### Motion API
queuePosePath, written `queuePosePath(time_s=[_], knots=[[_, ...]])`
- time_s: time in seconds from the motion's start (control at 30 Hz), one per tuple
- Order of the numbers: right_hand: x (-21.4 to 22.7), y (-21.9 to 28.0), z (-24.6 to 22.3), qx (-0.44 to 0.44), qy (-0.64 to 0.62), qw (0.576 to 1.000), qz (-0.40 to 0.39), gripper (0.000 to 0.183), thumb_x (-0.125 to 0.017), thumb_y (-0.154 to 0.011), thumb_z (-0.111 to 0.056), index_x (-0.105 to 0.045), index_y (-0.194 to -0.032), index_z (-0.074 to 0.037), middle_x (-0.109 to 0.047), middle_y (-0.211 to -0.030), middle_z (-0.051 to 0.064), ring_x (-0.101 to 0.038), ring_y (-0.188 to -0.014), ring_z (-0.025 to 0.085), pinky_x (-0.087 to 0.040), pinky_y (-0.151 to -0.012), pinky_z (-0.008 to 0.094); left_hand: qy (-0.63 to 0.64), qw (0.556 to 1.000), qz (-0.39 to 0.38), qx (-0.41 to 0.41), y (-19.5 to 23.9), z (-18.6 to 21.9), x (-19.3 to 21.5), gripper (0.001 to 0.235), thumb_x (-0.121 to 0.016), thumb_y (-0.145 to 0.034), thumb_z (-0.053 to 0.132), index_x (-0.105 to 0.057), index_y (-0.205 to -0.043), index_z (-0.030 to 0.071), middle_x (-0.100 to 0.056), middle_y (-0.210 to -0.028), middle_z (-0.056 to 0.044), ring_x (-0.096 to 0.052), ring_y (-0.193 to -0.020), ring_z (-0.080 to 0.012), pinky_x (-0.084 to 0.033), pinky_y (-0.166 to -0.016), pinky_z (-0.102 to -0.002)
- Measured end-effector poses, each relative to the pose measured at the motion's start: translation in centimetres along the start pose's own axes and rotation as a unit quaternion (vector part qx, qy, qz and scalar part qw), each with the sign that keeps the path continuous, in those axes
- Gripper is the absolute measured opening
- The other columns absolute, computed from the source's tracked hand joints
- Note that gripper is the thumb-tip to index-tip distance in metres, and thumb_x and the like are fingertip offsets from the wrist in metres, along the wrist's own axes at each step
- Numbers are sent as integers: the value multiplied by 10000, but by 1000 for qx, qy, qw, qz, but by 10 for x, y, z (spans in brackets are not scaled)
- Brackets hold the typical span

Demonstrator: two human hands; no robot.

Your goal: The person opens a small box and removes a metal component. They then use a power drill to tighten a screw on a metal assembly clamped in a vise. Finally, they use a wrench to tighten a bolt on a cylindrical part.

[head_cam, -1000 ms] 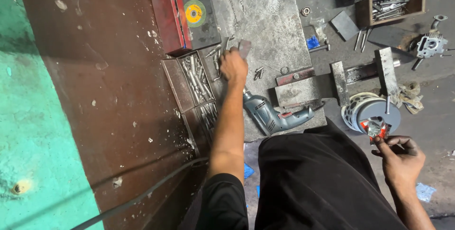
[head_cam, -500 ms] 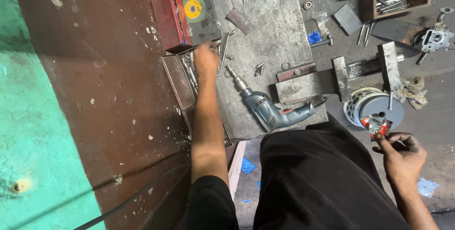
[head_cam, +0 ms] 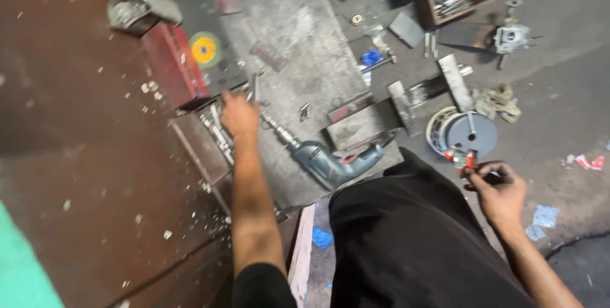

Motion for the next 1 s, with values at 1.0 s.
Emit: queuePosePath(time_s=[1.0], knots=[[-235, 10, -79, 50, 73, 927, -365, 123, -742, -905, 26, -626, -943, 10, -668, -928, 53, -665, -898, 113, -556, -782, 256, 713, 657, -244, 4, 218, 160, -10, 278, -694, -953, 164, -605, -1164, 5, -702, -908, -66, -687, -727, -123, -586, -588, -278]])
Point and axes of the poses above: each hand's wrist, its own y-axis away from the middle knuckle, its own x-axis out of the back of the hand, z = x × y, the point moved 10 cm from there along -y, towards the middle knuckle
